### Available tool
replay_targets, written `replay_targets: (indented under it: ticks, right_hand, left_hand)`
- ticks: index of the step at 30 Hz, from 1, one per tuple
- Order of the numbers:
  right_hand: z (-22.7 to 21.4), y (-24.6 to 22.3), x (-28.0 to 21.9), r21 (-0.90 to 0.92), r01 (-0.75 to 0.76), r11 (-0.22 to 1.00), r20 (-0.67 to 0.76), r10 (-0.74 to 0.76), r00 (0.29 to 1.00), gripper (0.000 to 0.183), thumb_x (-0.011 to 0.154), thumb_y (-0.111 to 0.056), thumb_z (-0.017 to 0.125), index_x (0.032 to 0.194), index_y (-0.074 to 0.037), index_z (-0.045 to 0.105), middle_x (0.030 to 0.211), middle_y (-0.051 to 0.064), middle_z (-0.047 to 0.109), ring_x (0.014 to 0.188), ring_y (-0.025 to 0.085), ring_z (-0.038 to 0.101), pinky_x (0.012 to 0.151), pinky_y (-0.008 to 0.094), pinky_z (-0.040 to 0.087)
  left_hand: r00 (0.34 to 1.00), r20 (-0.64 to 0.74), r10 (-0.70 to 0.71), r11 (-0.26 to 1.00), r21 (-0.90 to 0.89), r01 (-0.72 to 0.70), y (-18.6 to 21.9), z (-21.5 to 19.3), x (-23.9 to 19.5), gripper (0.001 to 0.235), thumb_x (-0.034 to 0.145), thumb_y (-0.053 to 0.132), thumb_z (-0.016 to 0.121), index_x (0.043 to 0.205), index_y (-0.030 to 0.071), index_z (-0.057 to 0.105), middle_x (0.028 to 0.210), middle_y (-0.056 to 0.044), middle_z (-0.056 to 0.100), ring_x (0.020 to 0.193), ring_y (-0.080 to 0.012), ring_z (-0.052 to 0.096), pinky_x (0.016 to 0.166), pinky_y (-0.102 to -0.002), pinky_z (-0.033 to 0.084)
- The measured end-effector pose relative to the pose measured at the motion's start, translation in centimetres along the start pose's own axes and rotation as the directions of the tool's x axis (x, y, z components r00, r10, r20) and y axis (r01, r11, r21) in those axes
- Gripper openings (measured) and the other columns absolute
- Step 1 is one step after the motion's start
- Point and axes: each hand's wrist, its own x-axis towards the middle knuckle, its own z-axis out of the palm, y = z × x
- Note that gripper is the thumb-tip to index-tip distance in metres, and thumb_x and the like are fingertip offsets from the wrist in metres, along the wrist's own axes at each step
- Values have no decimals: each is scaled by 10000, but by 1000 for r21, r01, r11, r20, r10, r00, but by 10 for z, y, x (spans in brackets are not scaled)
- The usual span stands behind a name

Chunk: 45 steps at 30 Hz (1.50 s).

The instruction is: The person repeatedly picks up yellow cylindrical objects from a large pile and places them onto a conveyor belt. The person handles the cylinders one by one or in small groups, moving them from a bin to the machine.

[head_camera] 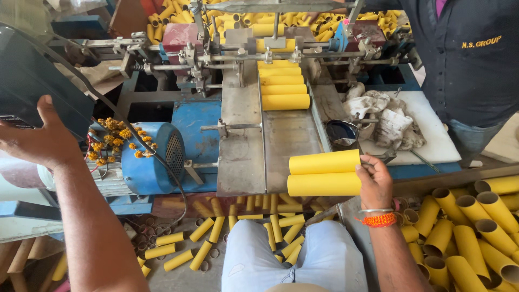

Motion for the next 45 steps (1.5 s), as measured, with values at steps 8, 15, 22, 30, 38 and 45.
replay_targets:
  ticks: [8,15,22,30,38,45]
  right_hand:
    - [19,38,69,-34,82,996,-2,-82,997,310,943,35,639,1251,-3,627,1077,92,708,950,148,674,836,283,551]
    - [108,99,185,-524,-20,851,8,29,1000,280,951,-50,667,1224,-111,670,984,185,763,826,288,695,717,380,533]
    - [114,86,192,-764,397,508,393,-121,912,233,853,-137,750,1072,-118,676,1061,188,727,961,397,685,826,465,539]
    - [-18,-15,120,-599,371,710,427,-110,898,310,909,-154,742,1205,-75,694,1084,95,748,905,199,735,805,327,574]
    - [-319,7,-36,-752,-212,624,-275,-6,961,244,1015,-151,718,1229,-35,702,1121,94,752,1002,167,710,887,314,556]
    - [-373,108,-66,-854,-307,420,-226,231,946,342,916,-127,672,1248,-48,698,1196,172,731,1096,346,691,975,423,529]
  left_hand:
    - [991,-30,132,976,179,-125,147,0,-65,1089,972,536,799,1602,-36,119,1609,-313,273,1502,-488,335,1246,-543,324]
    - [228,785,576,816,-538,-213,408,47,-208,1076,686,464,910,1540,124,351,1584,-175,376,1490,-352,311,1238,-517,236]
    - [-111,915,388,788,-392,-475,406,142,-288,1142,696,524,852,1590,147,251,1645,-162,233,1510,-329,244,1210,-532,214]
    - [4,826,564,630,-426,-650,353,211,-340,581,935,265,611,1488,136,488,1651,-209,314,1524,-386,304,1176,-594,272]
    - [213,659,721,691,-706,-153,490,129,-272,574,809,175,769,1317,42,538,1435,-225,530,1308,-417,490,1124,-534,372]
    - [-161,404,900,435,-839,328,668,-12,-400,452,829,233,753,1244,115,617,1161,-155,697,1036,-380,666,855,-485,557]
